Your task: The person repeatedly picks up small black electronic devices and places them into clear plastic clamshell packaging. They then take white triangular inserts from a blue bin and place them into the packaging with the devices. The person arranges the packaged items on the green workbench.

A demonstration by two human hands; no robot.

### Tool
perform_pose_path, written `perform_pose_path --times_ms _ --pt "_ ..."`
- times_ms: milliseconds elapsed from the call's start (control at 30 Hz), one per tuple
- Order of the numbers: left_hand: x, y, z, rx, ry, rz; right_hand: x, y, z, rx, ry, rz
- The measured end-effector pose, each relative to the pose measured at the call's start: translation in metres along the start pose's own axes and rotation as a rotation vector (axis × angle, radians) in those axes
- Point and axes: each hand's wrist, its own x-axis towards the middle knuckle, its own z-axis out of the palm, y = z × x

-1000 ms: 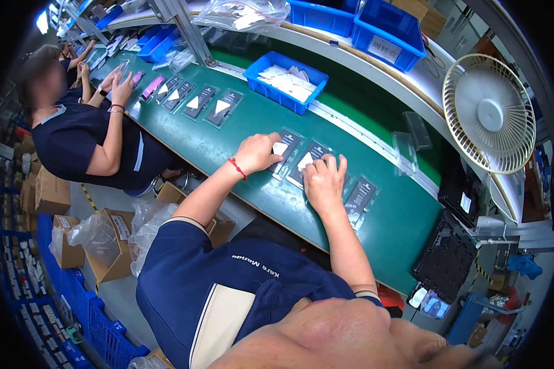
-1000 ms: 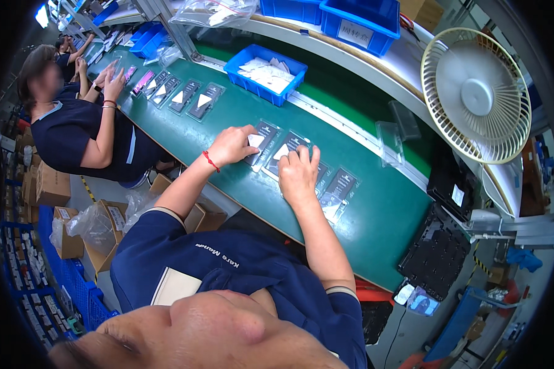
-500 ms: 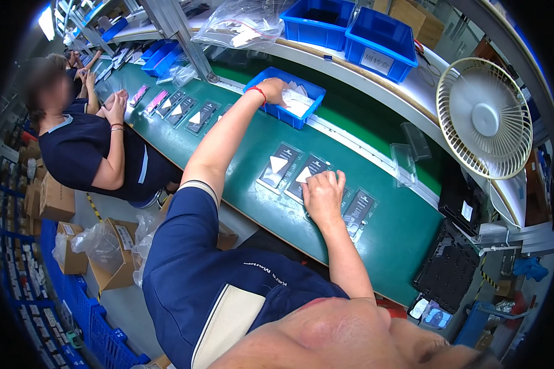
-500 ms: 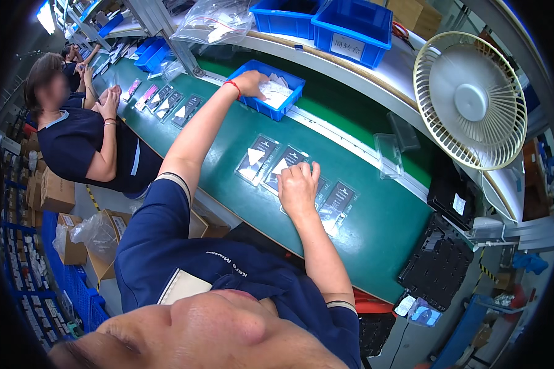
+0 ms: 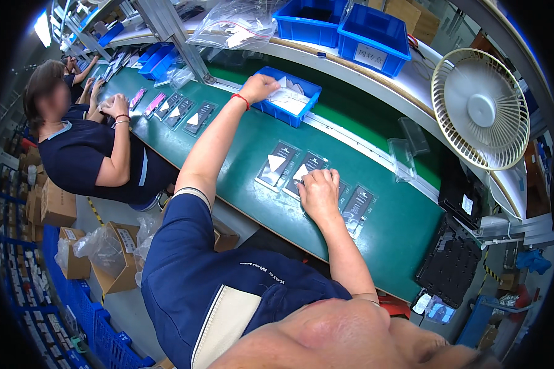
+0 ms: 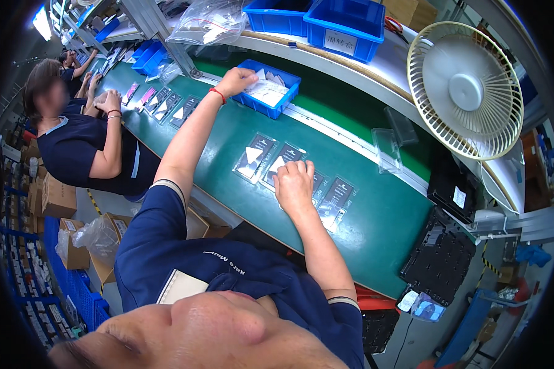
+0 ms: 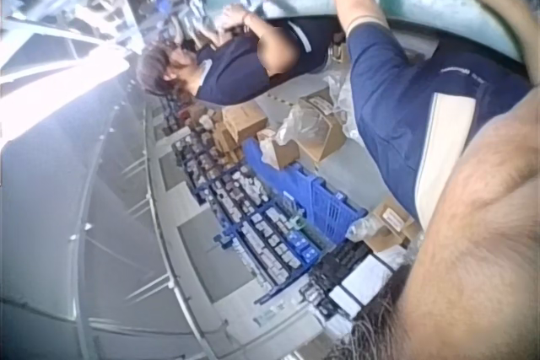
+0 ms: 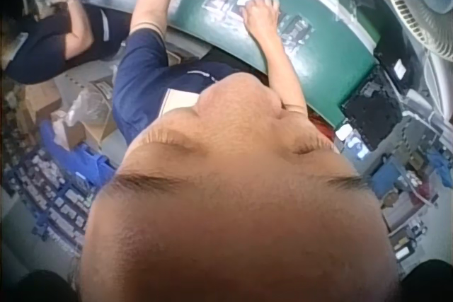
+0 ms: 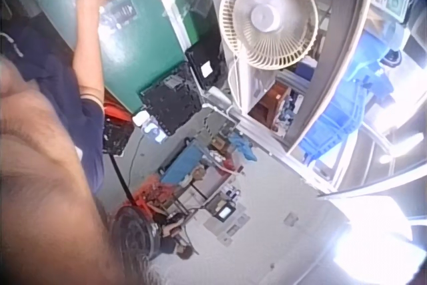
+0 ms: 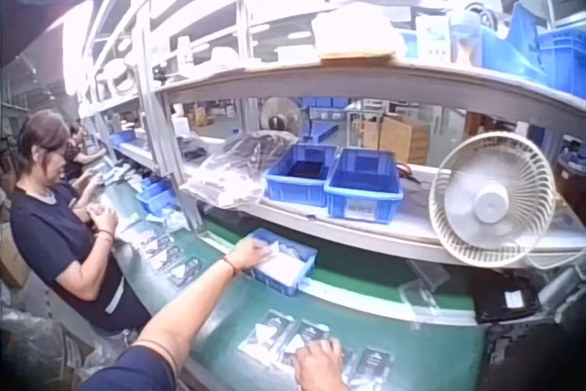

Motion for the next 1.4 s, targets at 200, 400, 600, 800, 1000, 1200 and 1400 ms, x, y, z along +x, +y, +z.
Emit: perform_pose_path --times_ms 200,400,600,800,1000,1200,1400 --pt "-0.036 0.063 0.0 -0.793 -0.175 -0.174 0.006 0.014 -0.005 0.346 0.16 0.248" --pt "-0.134 0.141 0.058 -0.978 -0.627 -0.215 0.015 0.037 -0.019 1.035 0.467 0.483" --pt "-0.171 0.149 0.078 -1.087 -0.569 -0.346 -0.032 0.048 -0.043 0.292 0.435 0.358" --pt "-0.178 0.143 0.085 -1.096 -0.485 -0.337 -0.066 0.03 -0.038 -0.112 0.231 0.138" --pt "-0.192 0.159 0.101 -1.097 -0.563 -0.309 -0.05 0.024 -0.037 0.748 0.288 0.486" --pt "-0.173 0.155 0.086 -0.95 -0.502 -0.202 -0.068 0.048 -0.043 0.858 0.492 0.639" --pt "-0.067 0.106 0.041 0.087 0.527 0.461 -0.104 0.066 -0.063 0.022 0.338 0.428"
